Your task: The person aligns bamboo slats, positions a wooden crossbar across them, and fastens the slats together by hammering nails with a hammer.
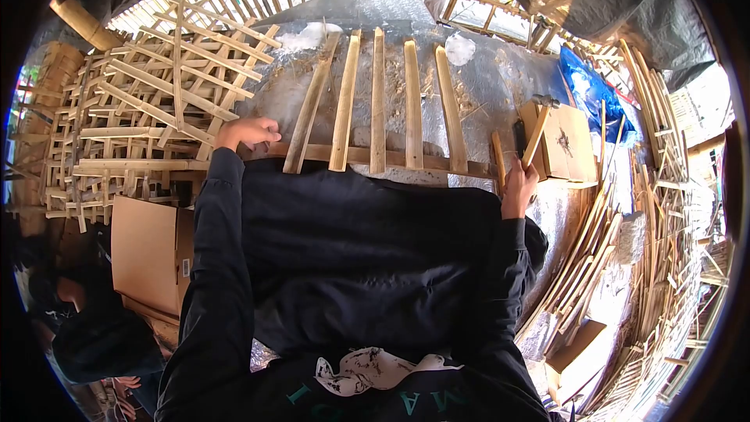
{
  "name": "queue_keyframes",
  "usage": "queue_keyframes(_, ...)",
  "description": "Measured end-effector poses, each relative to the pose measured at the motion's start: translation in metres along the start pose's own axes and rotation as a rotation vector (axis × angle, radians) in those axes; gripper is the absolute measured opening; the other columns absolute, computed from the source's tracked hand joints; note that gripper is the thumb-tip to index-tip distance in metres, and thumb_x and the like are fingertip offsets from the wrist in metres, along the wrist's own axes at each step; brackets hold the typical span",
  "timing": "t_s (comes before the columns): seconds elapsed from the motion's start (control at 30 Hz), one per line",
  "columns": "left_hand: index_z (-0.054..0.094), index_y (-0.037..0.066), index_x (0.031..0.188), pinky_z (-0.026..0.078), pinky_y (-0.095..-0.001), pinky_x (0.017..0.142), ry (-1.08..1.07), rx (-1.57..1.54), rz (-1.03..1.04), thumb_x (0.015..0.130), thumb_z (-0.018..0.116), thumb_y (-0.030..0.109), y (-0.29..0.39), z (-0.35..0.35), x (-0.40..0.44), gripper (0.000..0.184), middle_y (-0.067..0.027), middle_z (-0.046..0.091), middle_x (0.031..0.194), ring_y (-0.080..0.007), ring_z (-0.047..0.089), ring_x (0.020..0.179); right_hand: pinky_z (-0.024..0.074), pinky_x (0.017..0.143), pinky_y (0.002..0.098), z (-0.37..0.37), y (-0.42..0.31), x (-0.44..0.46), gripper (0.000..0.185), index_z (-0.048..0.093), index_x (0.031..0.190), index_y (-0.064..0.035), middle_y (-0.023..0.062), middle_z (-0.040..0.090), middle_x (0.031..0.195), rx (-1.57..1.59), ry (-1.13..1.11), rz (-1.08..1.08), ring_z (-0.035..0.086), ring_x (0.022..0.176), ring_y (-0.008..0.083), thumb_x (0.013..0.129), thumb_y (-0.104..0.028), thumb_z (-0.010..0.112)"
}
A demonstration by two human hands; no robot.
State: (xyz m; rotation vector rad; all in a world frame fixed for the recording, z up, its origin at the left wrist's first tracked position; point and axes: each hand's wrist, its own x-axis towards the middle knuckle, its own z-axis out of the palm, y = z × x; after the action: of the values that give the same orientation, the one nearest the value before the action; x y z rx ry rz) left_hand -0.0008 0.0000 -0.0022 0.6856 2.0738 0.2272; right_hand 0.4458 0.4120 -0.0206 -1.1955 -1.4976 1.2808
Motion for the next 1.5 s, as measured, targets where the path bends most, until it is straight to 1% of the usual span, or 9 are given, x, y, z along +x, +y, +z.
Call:
queue_keyframes(0.63, 0.063, 0.012, 0.119, 0.055, -0.0360, 0.080, 0.006, 0.011, -0.011, 0.101, 0.062, 0.043, 0.006, 0.000, -0.005, 0.035, -0.0031, 0.069, 0.110, -0.0170, 0.069, 0.093, 0.0256, 0.051, 0.0275, 0.000, -0.005, -0.003, 0.023, 0.060, 0.079, -0.0044, -0.0061, 0.044, 0.063, 0.018, -0.013, 0.052, 0.037, 0.055, 0.0048, 0.095, -0.019, 0.067)
queue_keyframes(0.73, 0.064, 0.011, 0.116, 0.055, -0.0371, 0.080, 0.117, -0.027, 0.011, 0.100, 0.064, 0.034, 0.002, 0.002, -0.001, 0.028, -0.0055, 0.070, 0.110, -0.0196, 0.071, 0.090, 0.0255, 0.051, 0.0277, 0.000, -0.006, -0.003, 0.024, 0.059, 0.078, -0.0045, -0.0060, 0.044, 0.063, 0.018, -0.012, 0.048, 0.037, 0.054, 0.0049, 0.095, -0.019, 0.067)
queue_keyframes(0.8, 0.065, 0.010, 0.114, 0.055, -0.0391, 0.082, 0.469, 0.140, 0.221, 0.095, 0.066, 0.023, -0.002, -0.001, 0.011, 0.023, -0.0109, 0.070, 0.111, -0.0234, 0.070, 0.094, 0.0256, 0.052, 0.0281, 0.000, -0.007, -0.004, 0.024, 0.059, 0.077, -0.0042, -0.0058, 0.044, 0.062, 0.010, -0.003, 0.046, 0.037, 0.055, 0.0053, 0.094, -0.019, 0.067)
queue_keyframes(0.9, 0.065, 0.006, 0.113, 0.054, -0.0392, 0.085, 0.679, -0.004, 0.515, 0.091, 0.067, 0.015, 0.092, 0.028, -0.047, 0.024, -0.0156, 0.069, 0.108, -0.0290, 0.069, 0.096, 0.0261, 0.052, 0.0288, 0.002, -0.002, 0.000, 0.024, 0.058, 0.077, -0.0034, -0.0055, 0.044, 0.062, 0.005, 0.002, 0.046, 0.037, 0.056, 0.0057, 0.094, -0.019, 0.067)
queue_keyframes(1.03, 0.062, 0.002, 0.120, 0.051, -0.0433, 0.094, 0.690, 0.081, 0.878, 0.090, 0.072, 0.021, 0.167, 0.101, -0.067, 0.037, -0.0147, 0.063, 0.118, -0.0328, 0.064, 0.109, 0.0264, 0.053, 0.0294, 0.002, -0.005, -0.002, 0.025, 0.058, 0.077, -0.0029, -0.0051, 0.044, 0.063, 0.006, 0.001, 0.046, 0.037, 0.057, 0.0059, 0.094, -0.019, 0.067)
queue_keyframes(1.1, 0.057, 0.001, 0.133, 0.044, -0.0460, 0.107, 0.563, 0.184, 0.766, 0.089, 0.075, 0.025, 0.193, 0.138, -0.069, 0.053, -0.0153, 0.053, 0.134, -0.0339, 0.055, 0.124, 0.0265, 0.053, 0.0293, 0.001, -0.005, -0.002, 0.025, 0.058, 0.078, -0.0025, -0.0047, 0.044, 0.064, 0.037, -0.007, 0.058, 0.037, 0.057, 0.0059, 0.094, -0.018, 0.067)
queue_keyframes(1.2, 0.053, -0.001, 0.136, 0.036, -0.0501, 0.113, 0.761, 0.455, 0.795, 0.087, 0.078, 0.031, 0.207, 0.182, -0.038, 0.064, -0.0143, 0.050, 0.134, -0.0359, 0.042, 0.134, 0.0269, 0.053, 0.0291, 0.000, -0.003, 0.000, 0.025, 0.058, 0.077, -0.0030, -0.0048, 0.045, 0.064, 0.069, -0.012, 0.033, 0.038, 0.058, 0.0058, 0.094, -0.019, 0.067)
queue_keyframes(1.3, 0.054, 0.000, 0.134, 0.036, -0.0551, 0.112, 0.844, 0.564, 0.745, 0.087, 0.079, 0.032, 0.209, 0.190, -0.025, 0.062, -0.0139, 0.051, 0.133, -0.0360, 0.043, 0.132, 0.0217, 0.039, 0.0242, 0.000, 0.003, 0.006, 0.022, 0.054, 0.083, -0.0091, -0.0061, 0.040, 0.060, 0.138, -0.031, 0.031, 0.033, 0.042, 0.0036, 0.096, -0.020, 0.068)
queue_keyframes(1.5, 0.055, -0.001, 0.132, 0.041, -0.0628, 0.100, 0.790, 0.605, 0.726, 0.089, 0.073, 0.021, 0.206, 0.174, -0.019, 0.051, -0.0136, 0.052, 0.130, -0.0355, 0.043, 0.130, 0.0236, 0.037, 0.0282, -0.006, -0.015, 0.001, 0.024, 0.055, 0.079, -0.0059, -0.0041, 0.041, 0.053, 0.192, 0.009, 0.093, 0.036, 0.038, 0.0076, 0.096, -0.018, 0.066)
